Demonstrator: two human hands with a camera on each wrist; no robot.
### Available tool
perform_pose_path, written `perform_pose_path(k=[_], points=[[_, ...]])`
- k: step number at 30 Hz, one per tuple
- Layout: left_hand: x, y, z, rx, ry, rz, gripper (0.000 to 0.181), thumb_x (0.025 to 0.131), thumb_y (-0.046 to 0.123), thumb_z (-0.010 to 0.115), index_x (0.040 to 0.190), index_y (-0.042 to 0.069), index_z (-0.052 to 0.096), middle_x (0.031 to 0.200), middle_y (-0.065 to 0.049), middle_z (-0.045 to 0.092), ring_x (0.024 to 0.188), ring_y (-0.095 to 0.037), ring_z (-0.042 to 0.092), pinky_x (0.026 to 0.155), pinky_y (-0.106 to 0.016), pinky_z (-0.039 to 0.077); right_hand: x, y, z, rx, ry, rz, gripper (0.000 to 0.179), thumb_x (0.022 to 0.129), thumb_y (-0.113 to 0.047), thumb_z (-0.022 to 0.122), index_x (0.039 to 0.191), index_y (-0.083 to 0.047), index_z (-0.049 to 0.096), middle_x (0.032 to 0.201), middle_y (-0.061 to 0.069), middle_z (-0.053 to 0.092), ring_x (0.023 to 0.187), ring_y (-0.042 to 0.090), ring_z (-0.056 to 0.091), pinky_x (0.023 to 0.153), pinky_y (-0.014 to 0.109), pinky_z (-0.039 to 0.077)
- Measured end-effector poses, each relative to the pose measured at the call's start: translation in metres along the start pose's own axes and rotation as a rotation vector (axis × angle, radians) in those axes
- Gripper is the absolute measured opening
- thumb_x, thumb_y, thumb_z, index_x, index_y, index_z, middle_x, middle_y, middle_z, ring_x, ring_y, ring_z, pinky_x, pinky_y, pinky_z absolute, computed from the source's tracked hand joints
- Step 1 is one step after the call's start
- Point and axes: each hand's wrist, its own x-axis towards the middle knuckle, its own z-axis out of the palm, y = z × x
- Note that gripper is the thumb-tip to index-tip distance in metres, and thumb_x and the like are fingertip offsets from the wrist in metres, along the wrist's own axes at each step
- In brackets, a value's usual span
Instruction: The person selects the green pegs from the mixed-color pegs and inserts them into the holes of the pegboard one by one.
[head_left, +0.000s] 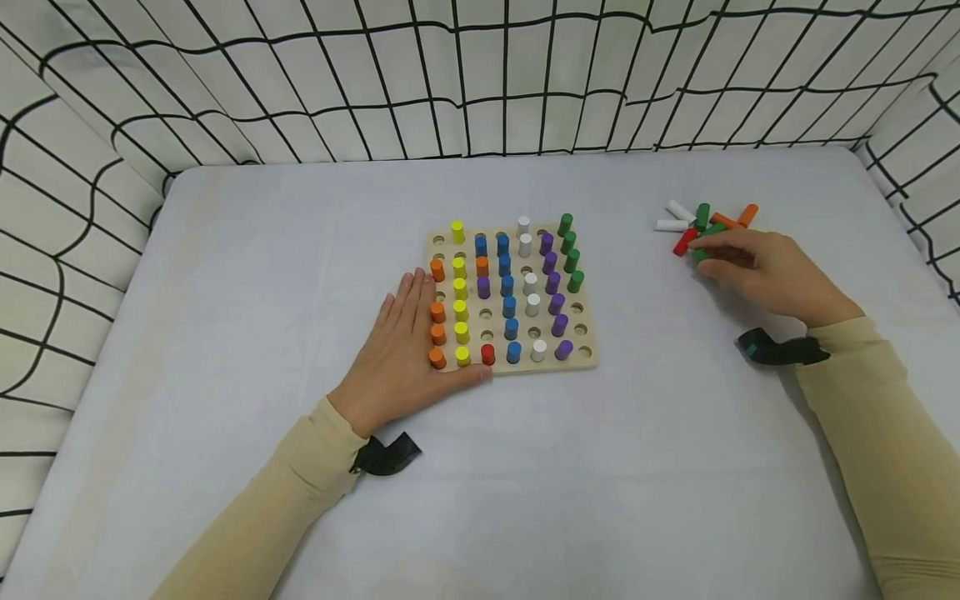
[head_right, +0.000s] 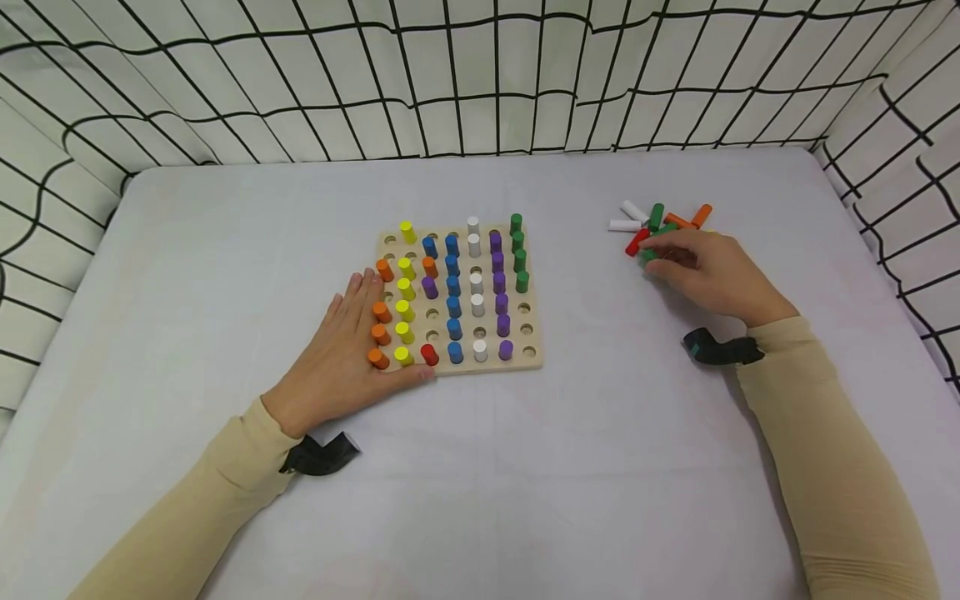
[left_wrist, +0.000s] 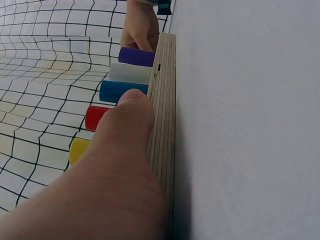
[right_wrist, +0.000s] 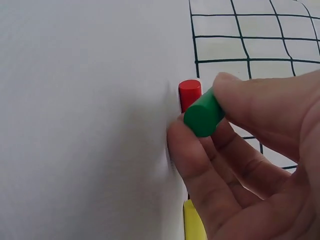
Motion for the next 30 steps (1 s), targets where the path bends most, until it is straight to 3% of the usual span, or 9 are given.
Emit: perform_pose_path(k=[6, 12, 17, 22, 30], points=[[0.000, 0.000, 0.000, -0.001, 0.003, -0.001, 0.134, 0.078, 0.081, 0.067, 0.167, 0.011, -0.004, 0.177, -0.007, -0.004, 0.166, -0.030, -0.003, 0.135, -0.055, 0.005, 0.000, 0.002, -0.001, 0.064, -0.038, 0.027, 0.043, 0.104, -0.043, 0.060, 0.139, -0.019, 0.064, 0.132, 0.009, 0.066, 0.103, -0.002, 0.053, 0.075, 0.006, 0.045], [0.000, 0.000, 0.000, -0.003, 0.003, 0.001, 0.134, 0.078, 0.081, 0.067, 0.167, 0.011, -0.004, 0.177, -0.008, -0.004, 0.166, -0.030, -0.003, 0.135, -0.055, 0.005, -0.002, 0.002, 0.000, 0.158, -0.038, 0.015, 0.038, 0.104, -0.040, 0.060, 0.138, -0.024, 0.066, 0.124, -0.011, 0.066, 0.111, 0.002, 0.052, 0.080, 0.008, 0.043], [0.000, -0.001, 0.000, -0.003, 0.000, 0.001, 0.134, 0.078, 0.082, 0.066, 0.167, 0.011, -0.004, 0.177, -0.008, -0.005, 0.166, -0.030, -0.004, 0.135, -0.055, 0.005, -0.004, -0.002, 0.002, 0.258, -0.043, -0.006, 0.039, 0.104, -0.039, 0.061, 0.140, -0.025, 0.064, 0.124, -0.022, 0.069, 0.118, -0.007, 0.054, 0.086, 0.003, 0.042], [0.000, -0.001, 0.001, 0.001, -0.001, 0.003, 0.134, 0.078, 0.082, 0.066, 0.167, 0.011, -0.005, 0.177, -0.008, -0.005, 0.166, -0.030, -0.004, 0.135, -0.055, 0.005, -0.004, -0.010, 0.005, 0.398, -0.060, -0.036, 0.039, 0.105, -0.031, 0.060, 0.142, -0.017, 0.062, 0.123, -0.018, 0.073, 0.116, -0.007, 0.062, 0.092, 0.003, 0.049], [0.001, -0.001, 0.001, 0.003, -0.002, -0.001, 0.134, 0.078, 0.082, 0.066, 0.167, 0.011, -0.004, 0.177, -0.008, -0.004, 0.166, -0.029, -0.004, 0.135, -0.055, 0.004, -0.004, -0.025, 0.012, 0.579, -0.101, -0.156, 0.040, 0.106, -0.016, 0.057, 0.141, 0.003, 0.056, 0.125, 0.003, 0.071, 0.115, 0.005, 0.071, 0.097, 0.017, 0.057]])
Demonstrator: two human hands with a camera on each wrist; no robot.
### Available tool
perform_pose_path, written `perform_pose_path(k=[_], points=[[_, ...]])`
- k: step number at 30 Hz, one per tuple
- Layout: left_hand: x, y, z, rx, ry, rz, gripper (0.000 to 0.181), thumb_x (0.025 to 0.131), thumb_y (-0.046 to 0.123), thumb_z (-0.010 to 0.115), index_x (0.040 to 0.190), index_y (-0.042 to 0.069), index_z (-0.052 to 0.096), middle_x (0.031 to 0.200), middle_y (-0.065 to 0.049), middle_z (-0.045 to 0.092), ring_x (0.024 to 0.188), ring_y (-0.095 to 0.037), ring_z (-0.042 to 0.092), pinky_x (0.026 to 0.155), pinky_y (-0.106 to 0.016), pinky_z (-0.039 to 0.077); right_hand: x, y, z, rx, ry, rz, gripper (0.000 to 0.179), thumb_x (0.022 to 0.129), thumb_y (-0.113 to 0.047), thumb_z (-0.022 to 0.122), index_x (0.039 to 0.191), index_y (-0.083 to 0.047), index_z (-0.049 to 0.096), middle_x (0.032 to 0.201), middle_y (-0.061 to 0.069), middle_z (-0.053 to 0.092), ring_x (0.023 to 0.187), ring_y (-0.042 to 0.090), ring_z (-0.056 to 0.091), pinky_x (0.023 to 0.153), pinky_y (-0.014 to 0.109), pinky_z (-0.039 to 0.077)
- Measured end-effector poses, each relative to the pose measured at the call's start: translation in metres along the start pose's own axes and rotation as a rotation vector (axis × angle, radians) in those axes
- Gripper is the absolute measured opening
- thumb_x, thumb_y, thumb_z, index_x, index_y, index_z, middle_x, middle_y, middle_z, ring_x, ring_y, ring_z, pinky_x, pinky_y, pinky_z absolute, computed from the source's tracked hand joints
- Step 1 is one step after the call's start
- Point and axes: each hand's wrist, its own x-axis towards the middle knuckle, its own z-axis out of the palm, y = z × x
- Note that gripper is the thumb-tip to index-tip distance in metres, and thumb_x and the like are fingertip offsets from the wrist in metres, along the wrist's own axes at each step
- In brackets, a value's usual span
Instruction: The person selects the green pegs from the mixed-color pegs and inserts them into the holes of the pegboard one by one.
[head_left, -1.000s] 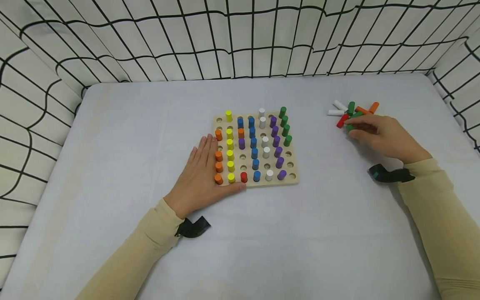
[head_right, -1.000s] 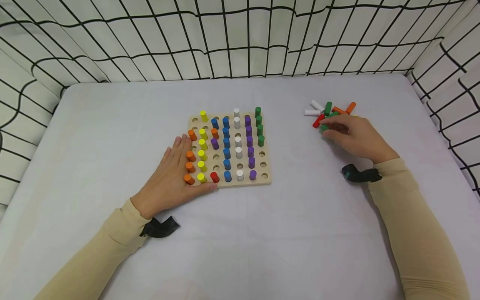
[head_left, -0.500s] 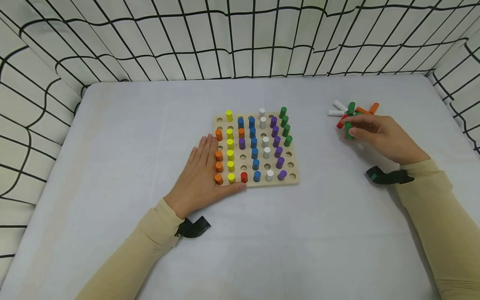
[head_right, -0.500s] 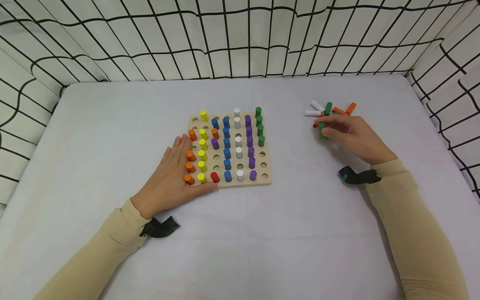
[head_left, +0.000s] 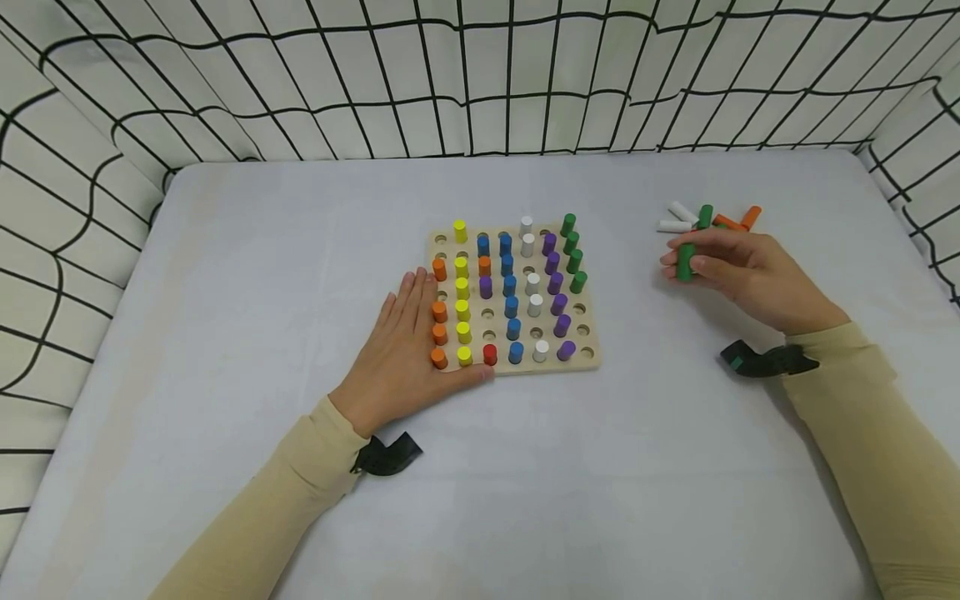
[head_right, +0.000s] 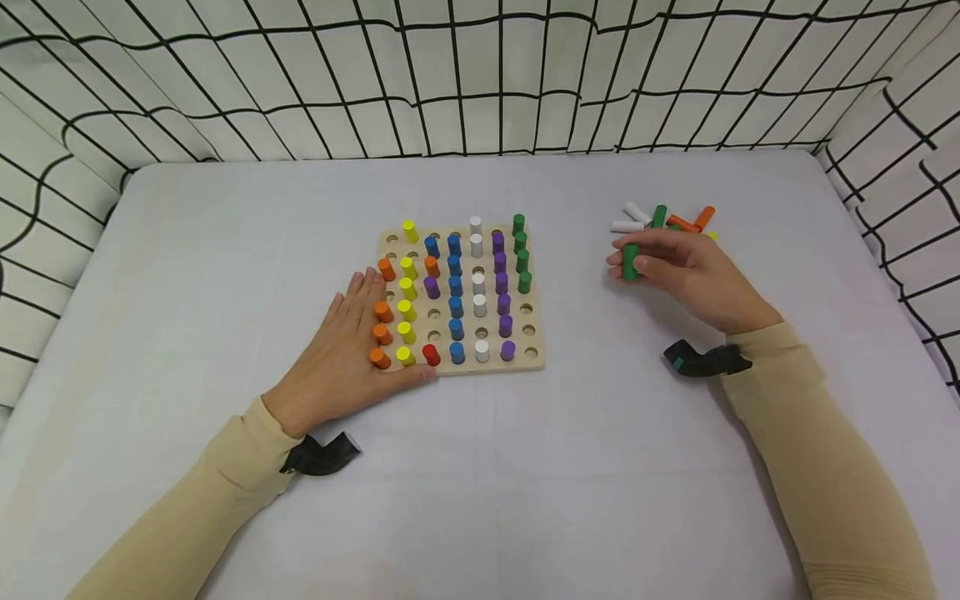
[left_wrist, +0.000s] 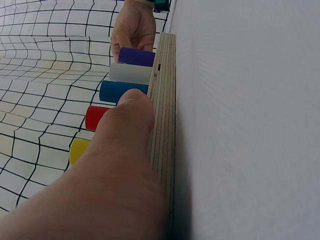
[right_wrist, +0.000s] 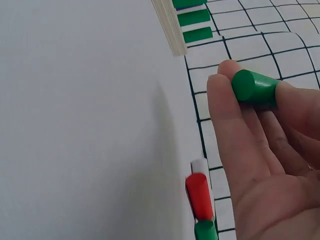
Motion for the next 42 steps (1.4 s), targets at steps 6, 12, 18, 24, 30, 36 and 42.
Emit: perform_pose_path(k=[6, 12, 18, 24, 30, 36, 42], points=[[-0.001, 0.000, -0.001, 0.007, 0.001, 0.000, 0.133, 0.078, 0.083, 0.066, 0.167, 0.011, -0.002, 0.177, -0.008, -0.003, 0.166, -0.029, -0.004, 0.135, -0.054, 0.004, 0.000, -0.009, 0.011, 0.025, -0.016, 0.001, 0.040, 0.107, -0.018, 0.057, 0.142, 0.001, 0.056, 0.129, 0.007, 0.071, 0.116, 0.007, 0.072, 0.098, 0.017, 0.057], [-0.001, 0.001, -0.002, 0.003, 0.000, 0.003, 0.134, 0.078, 0.083, 0.066, 0.167, 0.010, -0.004, 0.177, -0.009, -0.005, 0.166, -0.029, -0.005, 0.136, -0.053, 0.004, 0.001, -0.016, 0.022, 0.060, -0.005, 0.007, 0.040, 0.106, -0.018, 0.059, 0.141, 0.002, 0.057, 0.125, 0.002, 0.074, 0.116, 0.006, 0.073, 0.097, 0.017, 0.058], [-0.001, 0.001, -0.001, -0.002, 0.003, 0.003, 0.134, 0.078, 0.083, 0.065, 0.167, 0.010, -0.005, 0.177, -0.009, -0.005, 0.166, -0.029, -0.005, 0.136, -0.053, 0.004, 0.004, -0.019, 0.032, 0.035, 0.014, 0.031, 0.038, 0.105, -0.021, 0.060, 0.139, -0.001, 0.060, 0.121, -0.005, 0.077, 0.115, 0.005, 0.073, 0.095, 0.015, 0.058], [-0.001, 0.001, -0.001, -0.008, -0.006, 0.000, 0.134, 0.078, 0.083, 0.066, 0.166, 0.010, -0.005, 0.177, -0.009, -0.005, 0.166, -0.029, -0.005, 0.136, -0.054, 0.003, 0.004, -0.021, 0.043, -0.001, 0.007, 0.030, 0.036, 0.105, -0.023, 0.061, 0.137, -0.005, 0.063, 0.118, -0.007, 0.078, 0.113, 0.003, 0.073, 0.095, 0.014, 0.058], [-0.001, 0.001, -0.001, -0.004, -0.023, -0.004, 0.134, 0.078, 0.083, 0.066, 0.167, 0.010, -0.004, 0.177, -0.009, -0.006, 0.166, -0.028, -0.006, 0.136, -0.053, 0.002, 0.004, -0.024, 0.053, -0.014, 0.004, 0.008, 0.035, 0.106, -0.024, 0.060, 0.136, -0.007, 0.064, 0.119, -0.006, 0.078, 0.114, 0.003, 0.073, 0.097, 0.013, 0.056], [-0.002, 0.002, -0.001, 0.004, -0.027, -0.005, 0.133, 0.079, 0.082, 0.065, 0.167, 0.010, -0.003, 0.177, -0.009, -0.006, 0.166, -0.028, -0.007, 0.136, -0.052, 0.002, 0.003, -0.027, 0.063, -0.015, 0.000, -0.020, 0.033, 0.106, -0.021, 0.061, 0.135, -0.006, 0.064, 0.116, -0.007, 0.079, 0.112, 0.003, 0.073, 0.096, 0.014, 0.057], [-0.002, 0.002, -0.003, 0.017, -0.027, -0.004, 0.132, 0.079, 0.082, 0.064, 0.167, 0.009, -0.003, 0.177, -0.009, -0.006, 0.166, -0.028, -0.007, 0.136, -0.052, 0.002, 0.003, -0.032, 0.072, 0.027, -0.015, -0.046, 0.035, 0.105, -0.016, 0.061, 0.136, 0.000, 0.063, 0.115, -0.008, 0.079, 0.111, 0.004, 0.074, 0.095, 0.015, 0.057]])
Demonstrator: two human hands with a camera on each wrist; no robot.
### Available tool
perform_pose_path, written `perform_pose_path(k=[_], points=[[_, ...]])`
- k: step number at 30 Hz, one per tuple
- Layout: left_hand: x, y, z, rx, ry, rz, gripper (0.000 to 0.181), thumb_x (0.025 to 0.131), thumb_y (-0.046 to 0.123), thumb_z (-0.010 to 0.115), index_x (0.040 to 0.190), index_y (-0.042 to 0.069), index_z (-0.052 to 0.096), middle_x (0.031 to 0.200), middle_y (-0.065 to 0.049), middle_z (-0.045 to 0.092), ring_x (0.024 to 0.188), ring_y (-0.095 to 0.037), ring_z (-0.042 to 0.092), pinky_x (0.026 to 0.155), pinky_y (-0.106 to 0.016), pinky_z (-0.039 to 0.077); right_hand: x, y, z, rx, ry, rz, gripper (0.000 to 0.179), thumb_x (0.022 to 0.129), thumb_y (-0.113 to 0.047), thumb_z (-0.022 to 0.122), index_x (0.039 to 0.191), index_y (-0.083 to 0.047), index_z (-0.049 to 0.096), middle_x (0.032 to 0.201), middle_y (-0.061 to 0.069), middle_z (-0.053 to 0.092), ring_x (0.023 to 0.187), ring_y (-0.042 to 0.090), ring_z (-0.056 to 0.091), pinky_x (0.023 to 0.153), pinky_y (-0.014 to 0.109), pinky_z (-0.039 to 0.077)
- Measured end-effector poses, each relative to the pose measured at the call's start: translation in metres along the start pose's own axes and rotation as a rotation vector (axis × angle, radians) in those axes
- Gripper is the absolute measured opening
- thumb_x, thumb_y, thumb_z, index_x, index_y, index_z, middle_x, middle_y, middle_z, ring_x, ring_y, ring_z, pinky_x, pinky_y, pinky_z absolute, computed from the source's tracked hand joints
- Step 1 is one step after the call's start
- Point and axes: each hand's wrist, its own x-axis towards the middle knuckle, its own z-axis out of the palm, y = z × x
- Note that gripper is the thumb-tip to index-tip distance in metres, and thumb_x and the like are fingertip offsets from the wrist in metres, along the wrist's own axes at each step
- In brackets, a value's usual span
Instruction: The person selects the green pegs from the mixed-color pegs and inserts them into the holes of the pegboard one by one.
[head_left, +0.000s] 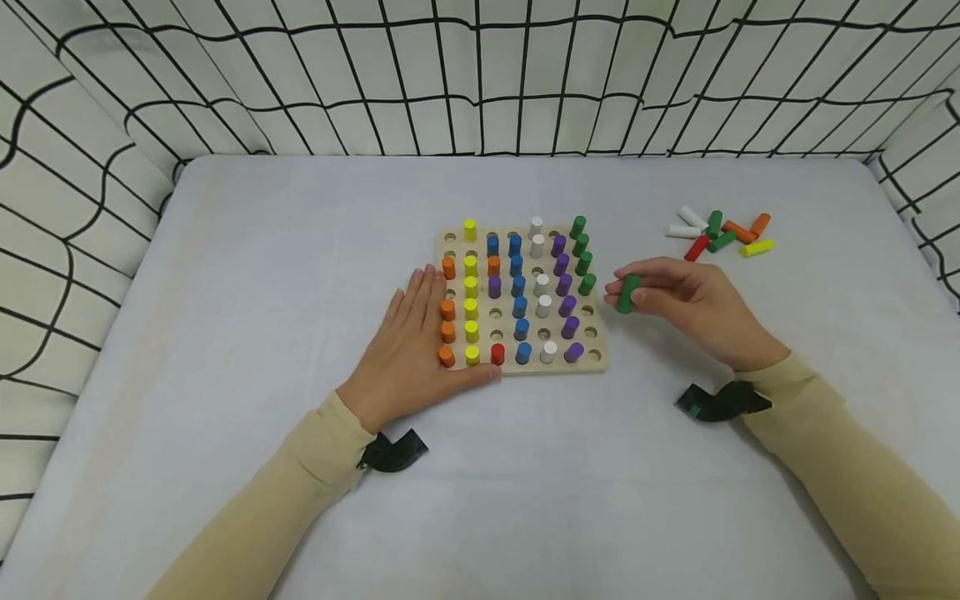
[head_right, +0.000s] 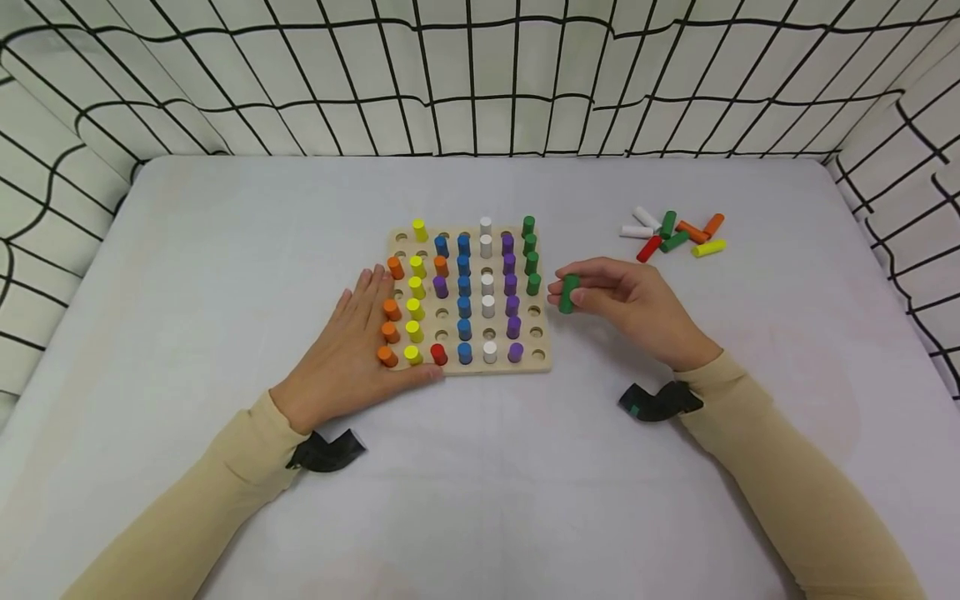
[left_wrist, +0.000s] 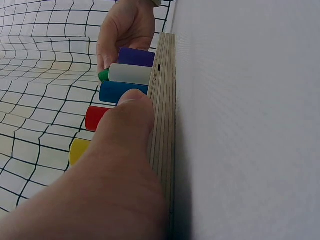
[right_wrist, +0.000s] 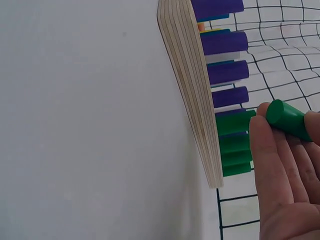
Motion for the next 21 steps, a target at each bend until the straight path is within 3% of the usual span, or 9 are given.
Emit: perform_pose_path(k=[14, 21], points=[[0.001, -0.001, 0.000, 0.017, 0.020, 0.012, 0.133, 0.078, 0.082, 0.065, 0.167, 0.009, -0.001, 0.177, -0.009, -0.006, 0.166, -0.029, -0.006, 0.136, -0.053, 0.002, 0.002, 0.005, 0.014, 0.019, 0.005, -0.093, 0.032, 0.103, -0.009, 0.063, 0.133, -0.001, 0.065, 0.119, -0.011, 0.077, 0.112, 0.002, 0.073, 0.098, 0.015, 0.056], [0.001, -0.002, -0.001, 0.011, 0.020, 0.016, 0.133, 0.078, 0.082, 0.066, 0.167, 0.008, -0.002, 0.177, -0.009, -0.008, 0.166, -0.029, -0.007, 0.136, -0.053, 0.002, 0.006, 0.010, 0.019, 0.021, -0.004, -0.155, 0.031, 0.101, -0.004, 0.064, 0.131, 0.000, 0.066, 0.121, -0.006, 0.077, 0.113, 0.003, 0.073, 0.098, 0.016, 0.056]])
